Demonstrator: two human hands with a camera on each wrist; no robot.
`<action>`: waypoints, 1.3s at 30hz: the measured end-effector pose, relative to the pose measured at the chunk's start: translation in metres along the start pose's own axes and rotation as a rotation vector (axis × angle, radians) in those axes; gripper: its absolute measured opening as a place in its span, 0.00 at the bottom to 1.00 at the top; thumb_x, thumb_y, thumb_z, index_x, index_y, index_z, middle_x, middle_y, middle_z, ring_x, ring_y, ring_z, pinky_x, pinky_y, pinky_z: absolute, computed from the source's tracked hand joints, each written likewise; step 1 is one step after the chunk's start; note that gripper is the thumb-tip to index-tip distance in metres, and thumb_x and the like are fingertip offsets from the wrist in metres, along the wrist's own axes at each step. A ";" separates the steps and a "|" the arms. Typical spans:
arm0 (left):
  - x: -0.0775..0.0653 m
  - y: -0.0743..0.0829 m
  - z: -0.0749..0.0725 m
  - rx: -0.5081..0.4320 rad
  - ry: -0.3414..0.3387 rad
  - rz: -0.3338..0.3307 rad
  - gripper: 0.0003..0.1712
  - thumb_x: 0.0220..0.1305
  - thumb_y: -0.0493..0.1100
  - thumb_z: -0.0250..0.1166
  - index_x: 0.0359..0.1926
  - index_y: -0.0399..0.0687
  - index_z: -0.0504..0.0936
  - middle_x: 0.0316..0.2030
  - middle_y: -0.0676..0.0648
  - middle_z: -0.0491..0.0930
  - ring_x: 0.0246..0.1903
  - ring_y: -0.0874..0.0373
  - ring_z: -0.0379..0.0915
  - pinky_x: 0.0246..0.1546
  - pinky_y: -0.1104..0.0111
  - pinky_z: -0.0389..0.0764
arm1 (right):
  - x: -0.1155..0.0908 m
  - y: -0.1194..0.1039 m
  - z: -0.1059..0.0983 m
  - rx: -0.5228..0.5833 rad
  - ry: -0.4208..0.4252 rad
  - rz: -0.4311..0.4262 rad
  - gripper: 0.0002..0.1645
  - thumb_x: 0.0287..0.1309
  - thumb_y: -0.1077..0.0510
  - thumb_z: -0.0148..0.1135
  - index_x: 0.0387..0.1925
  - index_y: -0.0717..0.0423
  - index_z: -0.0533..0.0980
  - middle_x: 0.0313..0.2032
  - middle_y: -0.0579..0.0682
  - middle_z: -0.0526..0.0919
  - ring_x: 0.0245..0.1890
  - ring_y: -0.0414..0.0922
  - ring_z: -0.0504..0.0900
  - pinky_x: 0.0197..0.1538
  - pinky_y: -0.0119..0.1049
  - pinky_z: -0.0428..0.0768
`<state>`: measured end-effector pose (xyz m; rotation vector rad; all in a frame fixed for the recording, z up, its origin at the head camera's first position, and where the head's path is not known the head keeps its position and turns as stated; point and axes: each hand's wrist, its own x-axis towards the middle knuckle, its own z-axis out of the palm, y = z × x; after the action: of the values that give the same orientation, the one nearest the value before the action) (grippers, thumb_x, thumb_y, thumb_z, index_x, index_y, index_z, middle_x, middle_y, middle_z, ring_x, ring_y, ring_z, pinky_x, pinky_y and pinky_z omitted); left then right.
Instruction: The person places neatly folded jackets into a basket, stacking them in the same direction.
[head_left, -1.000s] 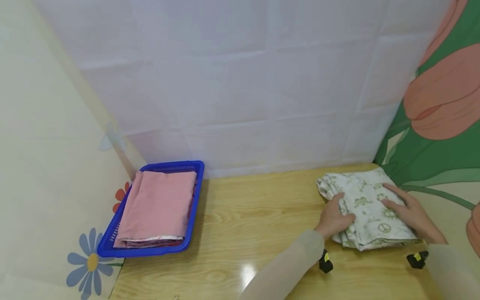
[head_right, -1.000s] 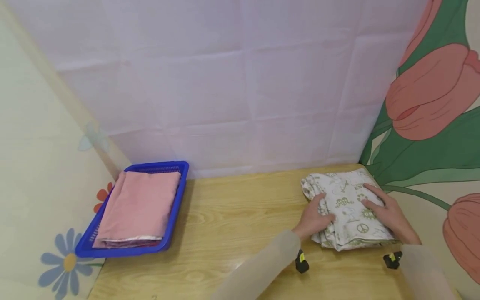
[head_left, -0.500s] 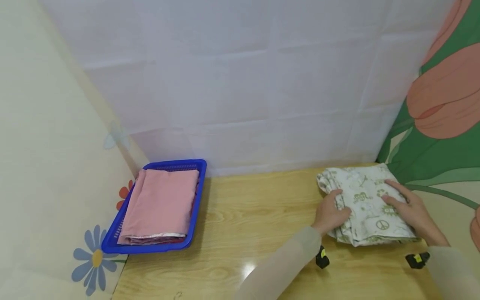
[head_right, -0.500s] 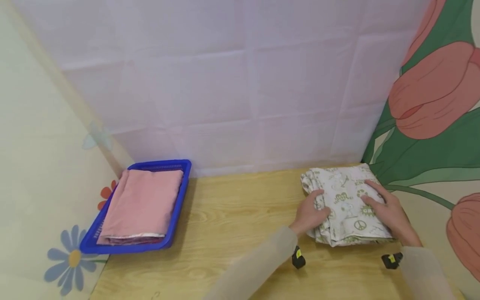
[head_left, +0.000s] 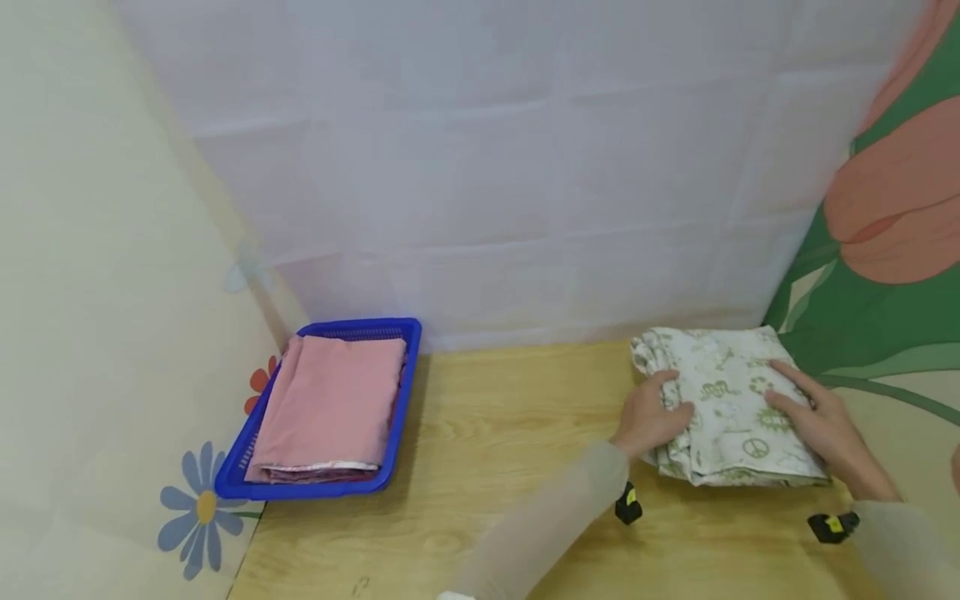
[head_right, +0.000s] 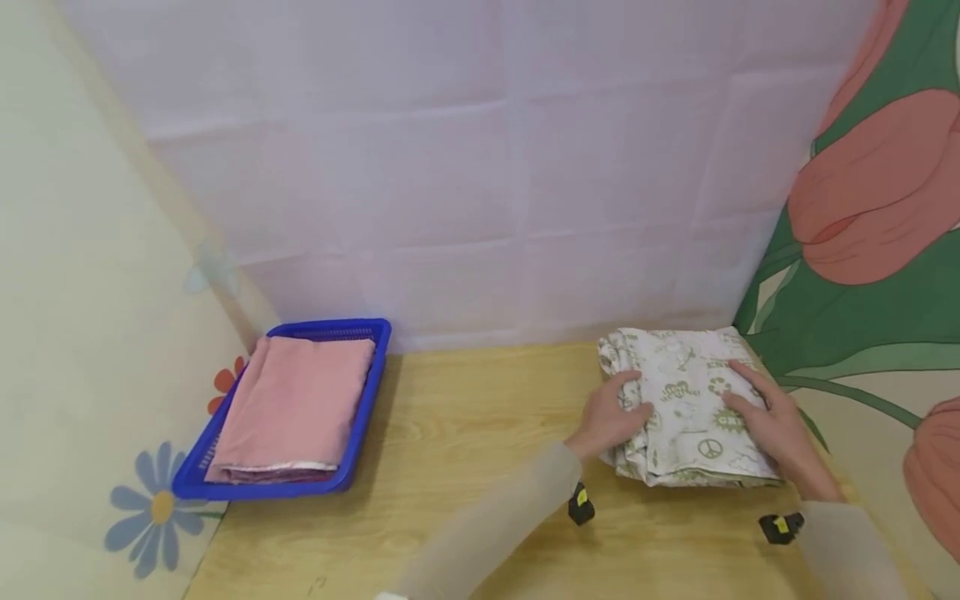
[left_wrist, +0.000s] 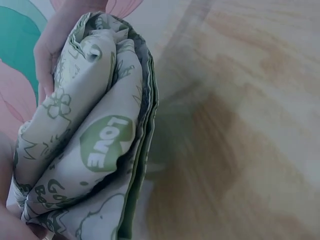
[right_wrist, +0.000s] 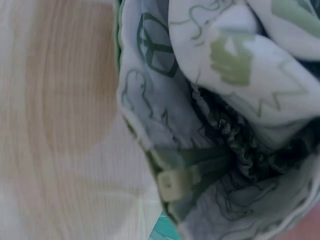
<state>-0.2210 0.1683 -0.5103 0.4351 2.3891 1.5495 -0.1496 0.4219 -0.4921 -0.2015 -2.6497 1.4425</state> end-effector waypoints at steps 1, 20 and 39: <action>0.000 0.000 -0.003 0.004 -0.001 0.010 0.31 0.70 0.55 0.69 0.72 0.74 0.75 0.70 0.60 0.77 0.35 0.64 0.75 0.47 0.66 0.83 | 0.000 -0.001 0.001 0.010 -0.007 -0.009 0.42 0.82 0.41 0.53 0.86 0.37 0.49 0.84 0.70 0.38 0.80 0.77 0.36 0.71 0.84 0.47; -0.002 0.017 -0.075 -0.088 -0.029 0.007 0.33 0.71 0.41 0.68 0.72 0.72 0.76 0.71 0.52 0.75 0.13 0.65 0.61 0.17 0.72 0.74 | 0.003 -0.034 0.022 0.280 -0.026 -0.003 0.41 0.80 0.48 0.59 0.85 0.34 0.54 0.86 0.38 0.38 0.86 0.48 0.36 0.54 0.12 0.72; -0.019 0.012 -0.144 -0.006 0.035 0.133 0.30 0.74 0.51 0.68 0.73 0.71 0.76 0.77 0.56 0.71 0.28 0.62 0.73 0.31 0.66 0.85 | 0.003 -0.084 0.057 0.599 -0.147 -0.183 0.38 0.80 0.62 0.56 0.84 0.48 0.58 0.86 0.46 0.45 0.20 0.29 0.73 0.22 0.28 0.73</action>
<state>-0.2558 0.0449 -0.4414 0.5808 2.4256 1.6312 -0.1671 0.3303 -0.4517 0.2045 -2.1249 2.1527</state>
